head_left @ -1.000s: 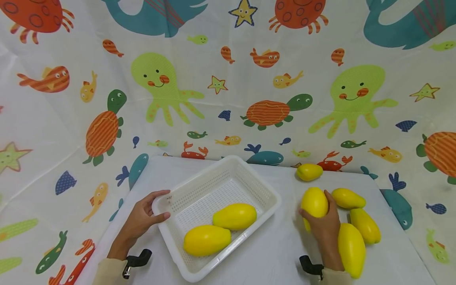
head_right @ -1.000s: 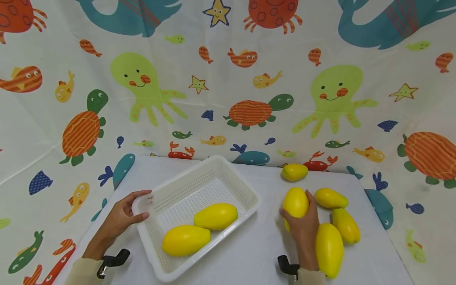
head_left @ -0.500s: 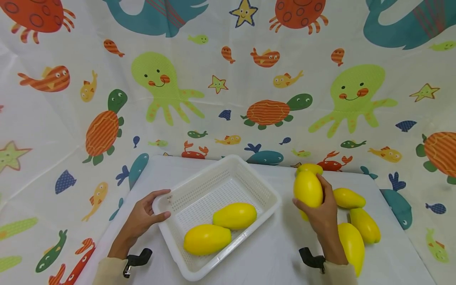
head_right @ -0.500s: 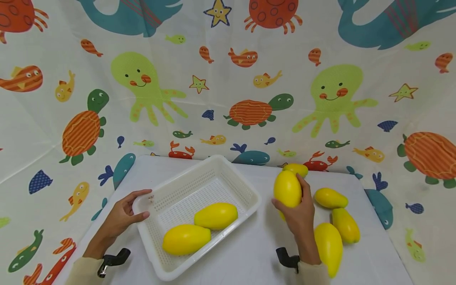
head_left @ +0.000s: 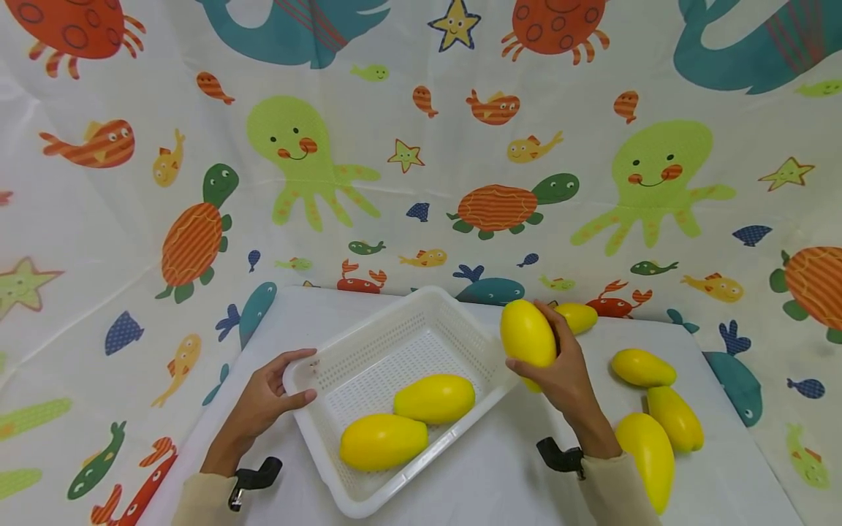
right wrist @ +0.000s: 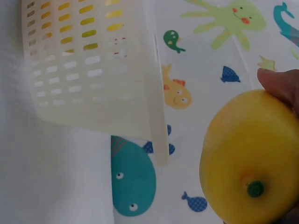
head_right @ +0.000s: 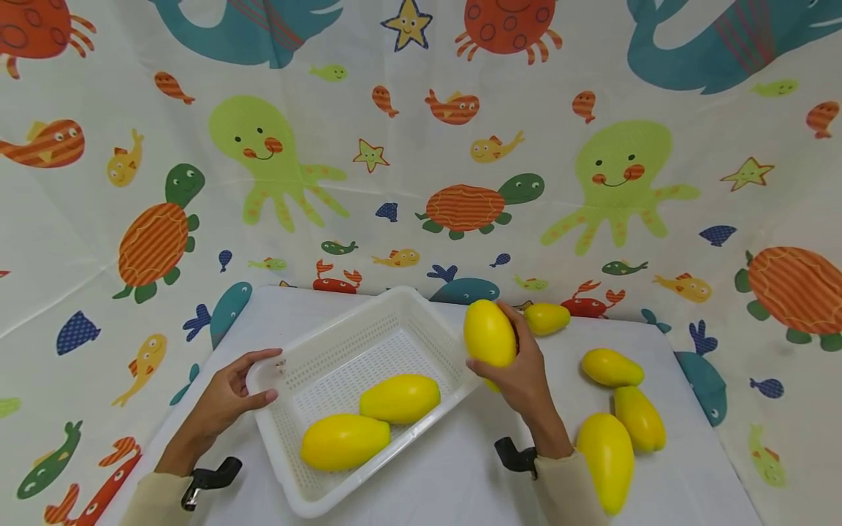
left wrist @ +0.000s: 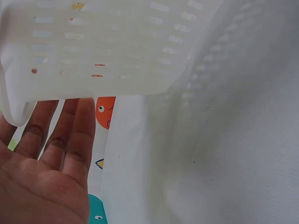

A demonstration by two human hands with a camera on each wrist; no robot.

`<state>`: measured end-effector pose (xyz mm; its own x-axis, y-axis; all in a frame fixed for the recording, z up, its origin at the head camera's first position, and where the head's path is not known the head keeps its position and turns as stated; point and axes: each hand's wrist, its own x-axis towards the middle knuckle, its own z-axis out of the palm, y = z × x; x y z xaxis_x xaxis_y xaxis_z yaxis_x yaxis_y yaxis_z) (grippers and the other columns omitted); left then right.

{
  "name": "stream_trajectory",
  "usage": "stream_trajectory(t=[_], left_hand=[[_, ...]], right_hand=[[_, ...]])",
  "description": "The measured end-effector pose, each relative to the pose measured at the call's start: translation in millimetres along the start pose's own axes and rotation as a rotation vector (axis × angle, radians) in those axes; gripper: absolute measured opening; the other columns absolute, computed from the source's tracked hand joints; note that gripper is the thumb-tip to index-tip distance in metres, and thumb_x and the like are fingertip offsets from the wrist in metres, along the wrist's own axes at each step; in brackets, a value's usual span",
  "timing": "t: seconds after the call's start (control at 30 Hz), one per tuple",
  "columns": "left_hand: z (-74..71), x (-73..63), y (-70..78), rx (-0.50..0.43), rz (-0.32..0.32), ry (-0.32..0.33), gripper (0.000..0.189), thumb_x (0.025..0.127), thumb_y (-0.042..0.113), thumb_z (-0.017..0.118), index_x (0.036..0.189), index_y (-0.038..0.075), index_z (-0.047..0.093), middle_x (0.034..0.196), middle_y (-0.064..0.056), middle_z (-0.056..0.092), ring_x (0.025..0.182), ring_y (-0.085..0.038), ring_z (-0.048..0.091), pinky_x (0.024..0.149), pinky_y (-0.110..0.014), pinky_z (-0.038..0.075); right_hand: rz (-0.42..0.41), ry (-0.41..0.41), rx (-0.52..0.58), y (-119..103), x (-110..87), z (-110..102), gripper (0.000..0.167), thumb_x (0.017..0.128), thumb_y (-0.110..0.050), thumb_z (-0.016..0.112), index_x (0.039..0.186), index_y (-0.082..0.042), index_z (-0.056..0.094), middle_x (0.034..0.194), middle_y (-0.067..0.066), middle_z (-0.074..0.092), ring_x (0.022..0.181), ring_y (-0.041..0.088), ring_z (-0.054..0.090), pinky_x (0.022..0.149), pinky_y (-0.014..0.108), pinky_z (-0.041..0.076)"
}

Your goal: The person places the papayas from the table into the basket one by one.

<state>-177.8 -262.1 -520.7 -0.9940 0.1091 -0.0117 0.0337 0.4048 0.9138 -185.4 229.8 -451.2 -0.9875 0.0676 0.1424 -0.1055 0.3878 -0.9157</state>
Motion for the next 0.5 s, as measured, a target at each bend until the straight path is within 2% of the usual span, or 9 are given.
stream_trajectory(t=[0.13,0.33,0.5], left_hand=[[0.5,-0.3,0.2,0.002,-0.006,0.001,0.068,0.092,0.028,0.084,0.153,0.029,0.055,0.164,-0.004,0.049,0.133,-0.025,0.062,0.101,-0.031,0.060],[0.3,0.1,-0.1,0.000,-0.002,-0.001,0.068,0.092,0.028,0.084,0.153,0.028,0.054,0.164,-0.004,0.049,0.135,-0.026,0.062,0.102,-0.031,0.059],[0.2,0.6,0.2,0.009,-0.007,0.001,0.068,0.092,0.029,0.084,0.153,0.029,0.054,0.164,-0.004,0.049,0.137,-0.029,0.060,0.102,-0.032,0.059]], right_hand=[[-0.019,-0.028,0.001,-3,4.2,4,0.106,0.082,-0.014,0.092,0.165,-0.040,0.031,0.165,0.003,0.040,0.132,0.034,0.049,0.111,0.057,0.051],[-0.059,-0.068,-0.013,-5,11.1,7,0.105,0.080,-0.016,0.093,0.164,-0.038,0.034,0.159,0.005,0.045,0.128,0.032,0.052,0.103,0.047,0.052],[-0.079,-0.093,-0.045,-8,15.5,10,0.106,0.079,-0.018,0.093,0.164,-0.039,0.033,0.162,0.006,0.043,0.129,0.033,0.052,0.106,0.053,0.053]])
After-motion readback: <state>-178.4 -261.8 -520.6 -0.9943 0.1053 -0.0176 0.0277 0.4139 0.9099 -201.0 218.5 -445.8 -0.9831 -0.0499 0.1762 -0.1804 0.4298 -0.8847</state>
